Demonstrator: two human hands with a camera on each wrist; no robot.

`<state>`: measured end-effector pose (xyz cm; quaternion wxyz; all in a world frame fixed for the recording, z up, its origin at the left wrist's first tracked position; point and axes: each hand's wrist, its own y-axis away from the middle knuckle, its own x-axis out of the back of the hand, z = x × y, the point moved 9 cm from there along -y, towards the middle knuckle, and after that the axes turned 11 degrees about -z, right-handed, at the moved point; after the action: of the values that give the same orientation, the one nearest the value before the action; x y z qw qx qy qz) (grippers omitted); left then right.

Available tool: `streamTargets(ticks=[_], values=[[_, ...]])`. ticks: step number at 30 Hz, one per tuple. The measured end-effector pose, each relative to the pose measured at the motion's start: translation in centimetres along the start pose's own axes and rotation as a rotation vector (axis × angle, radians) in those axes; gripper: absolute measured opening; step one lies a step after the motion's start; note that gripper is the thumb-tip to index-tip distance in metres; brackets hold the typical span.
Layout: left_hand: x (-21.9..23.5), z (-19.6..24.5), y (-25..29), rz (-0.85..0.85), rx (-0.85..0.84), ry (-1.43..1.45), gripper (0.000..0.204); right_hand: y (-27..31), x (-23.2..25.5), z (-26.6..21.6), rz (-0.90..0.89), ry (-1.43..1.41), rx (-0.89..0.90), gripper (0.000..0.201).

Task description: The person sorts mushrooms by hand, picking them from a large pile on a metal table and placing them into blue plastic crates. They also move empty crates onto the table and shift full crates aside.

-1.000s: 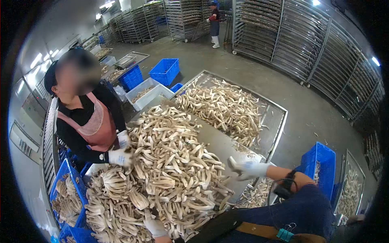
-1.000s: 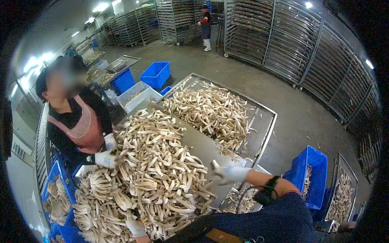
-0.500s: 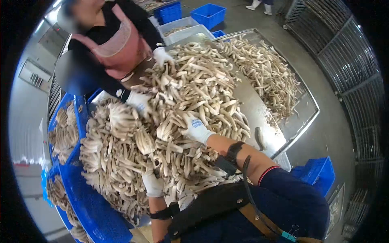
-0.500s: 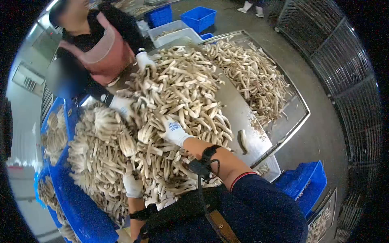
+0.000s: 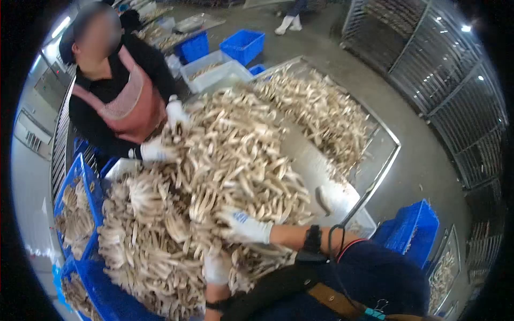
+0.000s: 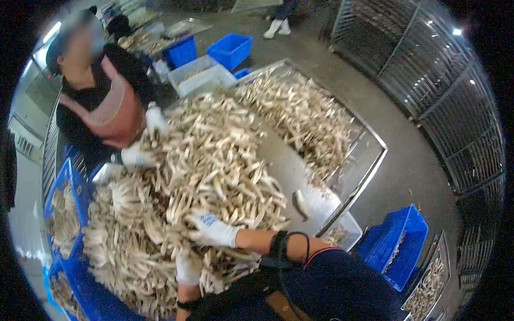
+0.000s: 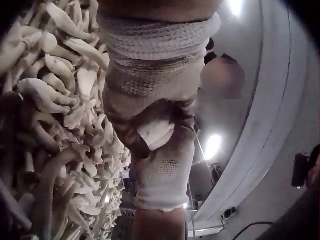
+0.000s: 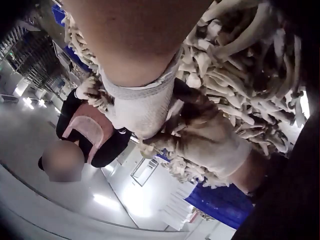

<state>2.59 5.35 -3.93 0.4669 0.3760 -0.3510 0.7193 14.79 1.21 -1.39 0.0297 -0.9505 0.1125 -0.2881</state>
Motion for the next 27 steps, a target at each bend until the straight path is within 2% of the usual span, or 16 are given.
streamTargets(ticks=[2,3,4,5,7,8,9,11,15,17,19,21,23,24,25,27], values=[[0.2,-0.1,0.0,-0.019,0.059,0.146,0.047,-0.1,-0.5,1.2,-0.095,-0.167,-0.073,0.045],[-1.1,-1.4,-0.4,-0.029,0.282,1.015,0.044,-0.2,-1.0,1.2,-0.178,-0.286,-0.124,0.048],[-2.2,-2.2,0.4,0.319,0.545,1.855,0.042,0.0,-2.1,2.6,-0.213,-0.259,-0.185,0.059],[1.8,-0.3,-0.5,0.251,0.331,1.075,0.041,0.5,-2.5,3.4,-0.164,-0.337,-0.194,0.063],[1.1,-2.4,-0.4,0.045,0.159,0.543,0.042,0.6,-3.4,4.5,-0.047,-0.194,-0.089,0.064],[1.7,-1.1,-0.6,0.031,0.095,0.424,0.043,0.6,-0.9,0.3,-0.187,-0.209,-0.1,0.069],[2.3,0.2,-0.8,0.026,0.031,0.305,0.043,1.2,-2.3,2.1,-0.161,-0.059,-0.141,0.069],[0.0,-1.7,-0.2,-0.012,0.169,0.584,0.039,1.7,-4.4,3.6,-0.137,0.084,-0.082,0.07],[-0.1,-1.5,-0.6,0.061,0.412,1.135,0.031,0.9,-3.4,2.3,-0.26,-0.189,-0.178,0.066],[0.9,-1.4,-0.2,0.093,0.274,0.818,0.035,0.9,-4.3,3.5,-0.271,-0.685,-0.223,0.06],[1.1,-2.7,0.4,0.042,0.358,0.679,0.047,1.4,-6.9,8.9,-0.156,-0.77,-0.326,0.055],[2.9,0.9,-1.0,0.053,-0.142,0.141,0.041,1.6,-7.0,7.9,-0.235,-0.766,-0.339,0.063],[-2.8,-2.0,0.0,-0.047,0.494,1.452,0.037,1.3,-5.3,4.5,-0.228,-0.342,-0.098,0.055],[-5.0,-4.3,0.7,-0.012,0.459,1.496,0.046,1.8,-7.1,7.4,-0.339,-0.644,-0.35,0.051],[-4.9,-4.6,1.0,0.028,0.497,1.497,0.046,1.5,-3.6,3.7,-0.212,-0.906,-0.264,0.062],[-4.4,-4.4,1.2,0.072,0.578,1.505,0.046,1.0,-5.0,6.6,-0.228,-0.811,-0.278,0.066]])
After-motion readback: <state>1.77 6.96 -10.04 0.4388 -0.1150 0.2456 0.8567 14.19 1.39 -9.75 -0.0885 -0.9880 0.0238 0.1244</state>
